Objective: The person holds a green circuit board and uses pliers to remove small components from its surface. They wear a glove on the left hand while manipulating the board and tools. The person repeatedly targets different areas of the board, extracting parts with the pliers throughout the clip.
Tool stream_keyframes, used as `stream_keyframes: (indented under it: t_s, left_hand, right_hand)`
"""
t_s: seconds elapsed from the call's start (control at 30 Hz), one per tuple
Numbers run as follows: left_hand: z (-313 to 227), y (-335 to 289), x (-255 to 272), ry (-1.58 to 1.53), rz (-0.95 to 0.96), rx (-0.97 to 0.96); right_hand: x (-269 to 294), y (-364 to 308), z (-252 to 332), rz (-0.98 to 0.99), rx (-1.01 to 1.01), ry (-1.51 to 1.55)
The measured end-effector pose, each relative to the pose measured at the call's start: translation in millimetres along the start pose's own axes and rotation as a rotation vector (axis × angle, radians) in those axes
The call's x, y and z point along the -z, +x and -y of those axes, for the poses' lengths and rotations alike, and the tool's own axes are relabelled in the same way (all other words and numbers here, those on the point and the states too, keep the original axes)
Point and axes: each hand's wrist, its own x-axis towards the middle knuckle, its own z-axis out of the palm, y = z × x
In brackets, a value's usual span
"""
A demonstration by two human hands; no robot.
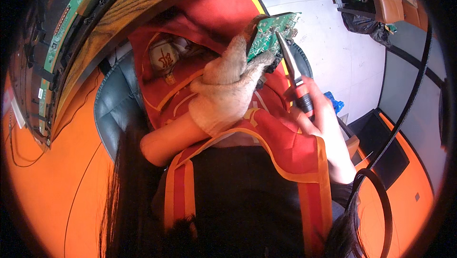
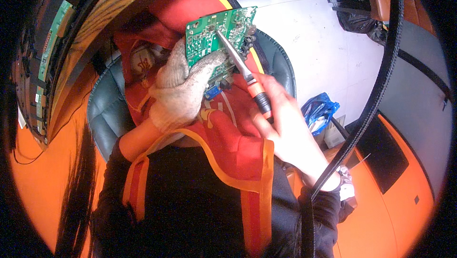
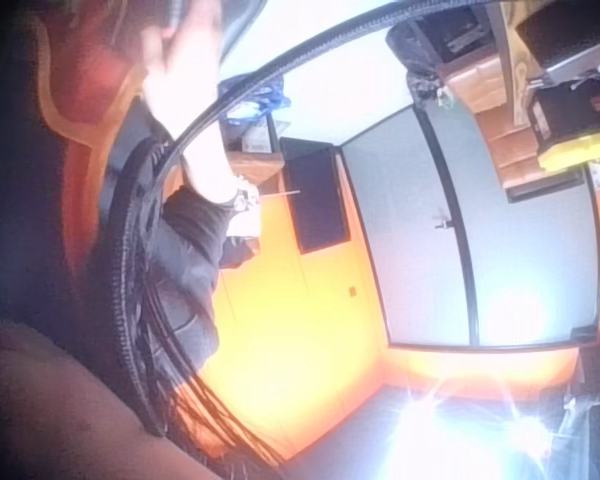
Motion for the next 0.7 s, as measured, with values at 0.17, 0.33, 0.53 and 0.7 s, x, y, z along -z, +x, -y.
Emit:
stream_keyframes:
  t_s: [0.17,0.33,0.53,0.7]
  left_hand:
    - [-18,7,14,-0.341,0.094,0.265]
    - [-28,7,16,-0.642,0.184,0.337]
    - [-26,6,19,-0.598,0.268,0.463]
    - [-25,5,18,-0.607,0.265,0.447]
  right_hand:
    - [16,9,-9,-0.413,0.322,-0.507]
    - [45,28,-20,-0.681,0.518,-0.885]
    - [56,45,-21,-0.629,0.65,-0.963]
    - [59,48,-25,-0.619,0.637,-0.979]
